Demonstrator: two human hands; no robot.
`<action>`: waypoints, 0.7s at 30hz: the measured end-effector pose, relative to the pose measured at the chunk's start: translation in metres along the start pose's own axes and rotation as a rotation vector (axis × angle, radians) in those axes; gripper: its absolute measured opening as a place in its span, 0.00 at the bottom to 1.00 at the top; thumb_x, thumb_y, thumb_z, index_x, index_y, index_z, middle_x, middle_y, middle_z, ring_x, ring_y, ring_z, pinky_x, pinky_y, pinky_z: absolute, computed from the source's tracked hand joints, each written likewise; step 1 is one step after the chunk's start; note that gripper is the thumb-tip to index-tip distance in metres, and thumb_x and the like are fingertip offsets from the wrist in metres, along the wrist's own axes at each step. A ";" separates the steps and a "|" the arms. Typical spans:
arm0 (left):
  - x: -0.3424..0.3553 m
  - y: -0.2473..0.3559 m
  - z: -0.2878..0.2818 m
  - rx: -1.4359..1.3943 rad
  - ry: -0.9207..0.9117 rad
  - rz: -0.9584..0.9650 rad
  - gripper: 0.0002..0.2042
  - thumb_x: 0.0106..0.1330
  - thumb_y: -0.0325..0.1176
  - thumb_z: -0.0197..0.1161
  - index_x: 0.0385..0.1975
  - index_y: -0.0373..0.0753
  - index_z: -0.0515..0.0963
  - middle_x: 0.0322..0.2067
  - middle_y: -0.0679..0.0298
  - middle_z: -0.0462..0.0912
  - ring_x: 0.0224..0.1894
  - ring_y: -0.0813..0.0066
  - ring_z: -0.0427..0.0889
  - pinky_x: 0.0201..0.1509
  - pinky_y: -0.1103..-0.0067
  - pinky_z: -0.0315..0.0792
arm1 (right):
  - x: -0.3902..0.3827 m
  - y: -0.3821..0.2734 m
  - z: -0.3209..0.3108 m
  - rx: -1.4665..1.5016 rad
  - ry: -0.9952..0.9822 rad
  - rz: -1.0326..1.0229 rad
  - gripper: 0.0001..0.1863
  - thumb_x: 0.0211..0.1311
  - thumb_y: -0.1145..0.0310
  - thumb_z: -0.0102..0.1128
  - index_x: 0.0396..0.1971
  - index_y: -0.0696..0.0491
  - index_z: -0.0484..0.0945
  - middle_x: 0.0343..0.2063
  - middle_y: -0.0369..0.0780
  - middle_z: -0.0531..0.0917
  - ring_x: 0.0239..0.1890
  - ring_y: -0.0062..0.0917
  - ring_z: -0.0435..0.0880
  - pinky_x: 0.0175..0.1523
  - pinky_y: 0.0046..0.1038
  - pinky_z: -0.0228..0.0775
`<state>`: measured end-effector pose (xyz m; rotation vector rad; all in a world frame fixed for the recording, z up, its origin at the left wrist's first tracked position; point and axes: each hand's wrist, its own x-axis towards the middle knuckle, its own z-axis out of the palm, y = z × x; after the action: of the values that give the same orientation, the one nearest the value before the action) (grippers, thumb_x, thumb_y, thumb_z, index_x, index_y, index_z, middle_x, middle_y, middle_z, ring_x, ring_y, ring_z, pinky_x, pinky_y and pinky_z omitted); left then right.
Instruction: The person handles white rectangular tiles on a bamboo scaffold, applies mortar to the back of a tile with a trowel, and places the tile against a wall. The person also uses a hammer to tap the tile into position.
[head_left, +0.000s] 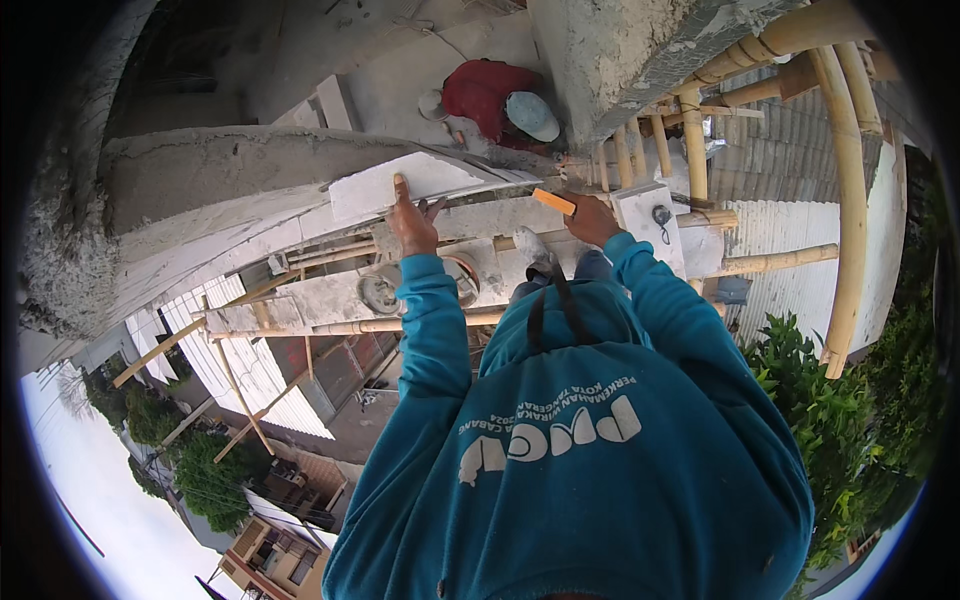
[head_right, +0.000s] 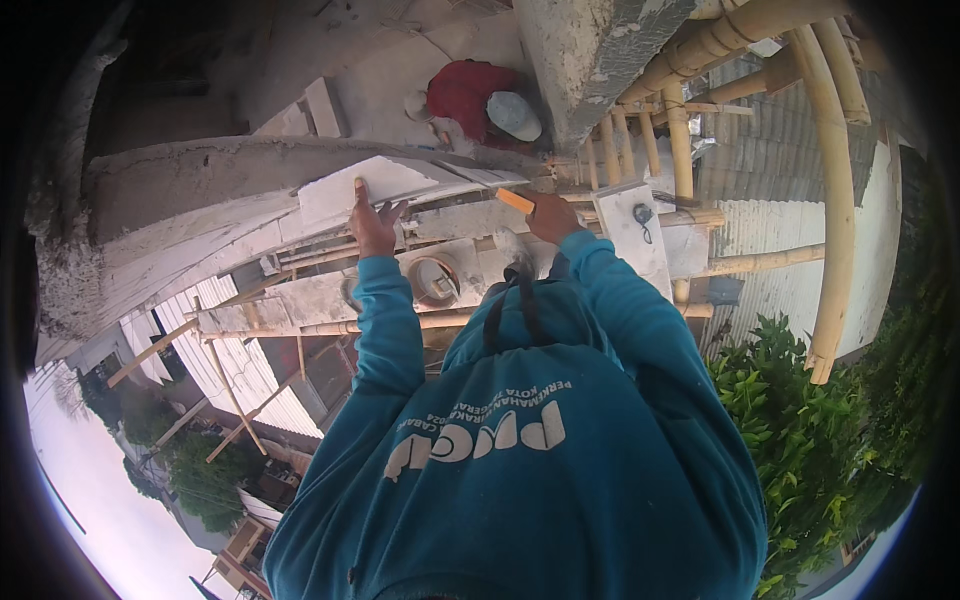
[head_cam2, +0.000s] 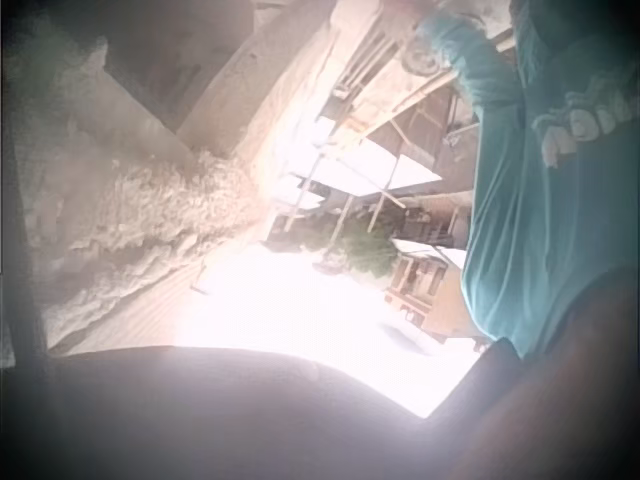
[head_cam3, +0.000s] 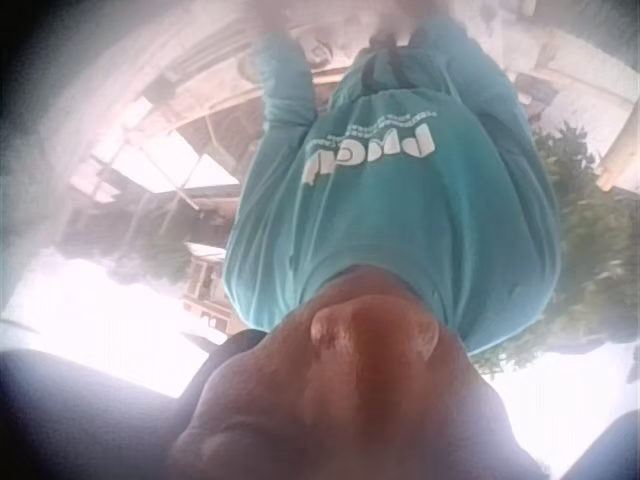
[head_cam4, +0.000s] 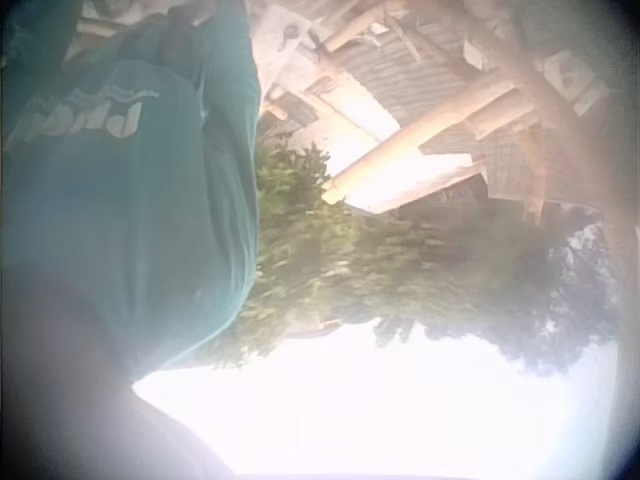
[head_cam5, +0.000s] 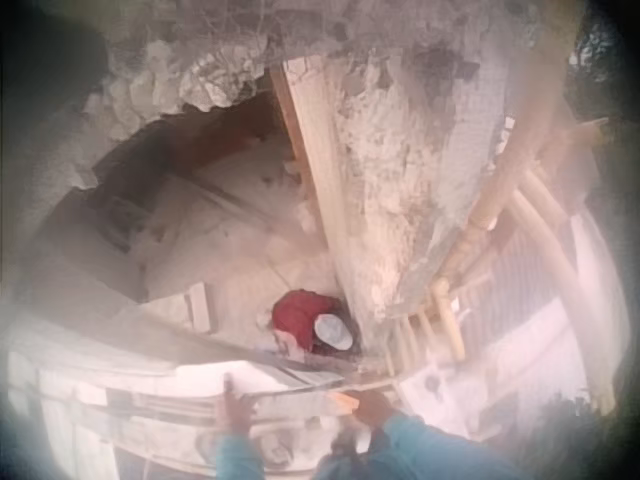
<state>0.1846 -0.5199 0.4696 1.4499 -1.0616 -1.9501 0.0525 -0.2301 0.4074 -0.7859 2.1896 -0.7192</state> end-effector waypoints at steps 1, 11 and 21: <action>0.001 0.000 -0.001 0.011 -0.033 0.019 0.38 0.64 0.53 0.64 0.65 0.33 0.58 0.62 0.49 0.62 0.61 0.44 0.66 0.50 0.52 0.81 | 0.000 -0.001 -0.001 -0.024 -0.022 0.035 0.28 0.54 0.67 0.59 0.58 0.52 0.75 0.42 0.52 0.84 0.44 0.49 0.82 0.51 0.44 0.75; 0.001 -0.007 0.007 -0.019 0.114 -0.018 0.43 0.61 0.52 0.67 0.68 0.34 0.53 0.64 0.52 0.62 0.62 0.51 0.67 0.46 0.54 0.82 | -0.007 -0.002 0.008 -0.053 -0.017 0.109 0.28 0.55 0.65 0.61 0.59 0.51 0.74 0.42 0.53 0.83 0.45 0.48 0.82 0.53 0.43 0.74; -0.027 0.007 -0.003 0.005 -0.067 -0.007 0.49 0.61 0.60 0.63 0.72 0.35 0.47 0.71 0.47 0.48 0.71 0.39 0.52 0.57 0.52 0.75 | 0.000 0.002 0.000 -0.022 -0.027 0.035 0.27 0.58 0.65 0.59 0.59 0.52 0.73 0.44 0.54 0.82 0.47 0.49 0.81 0.54 0.44 0.73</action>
<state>0.1958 -0.5047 0.4900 1.4017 -1.0923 -2.0145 0.0516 -0.2284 0.4060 -0.7622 2.1856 -0.6642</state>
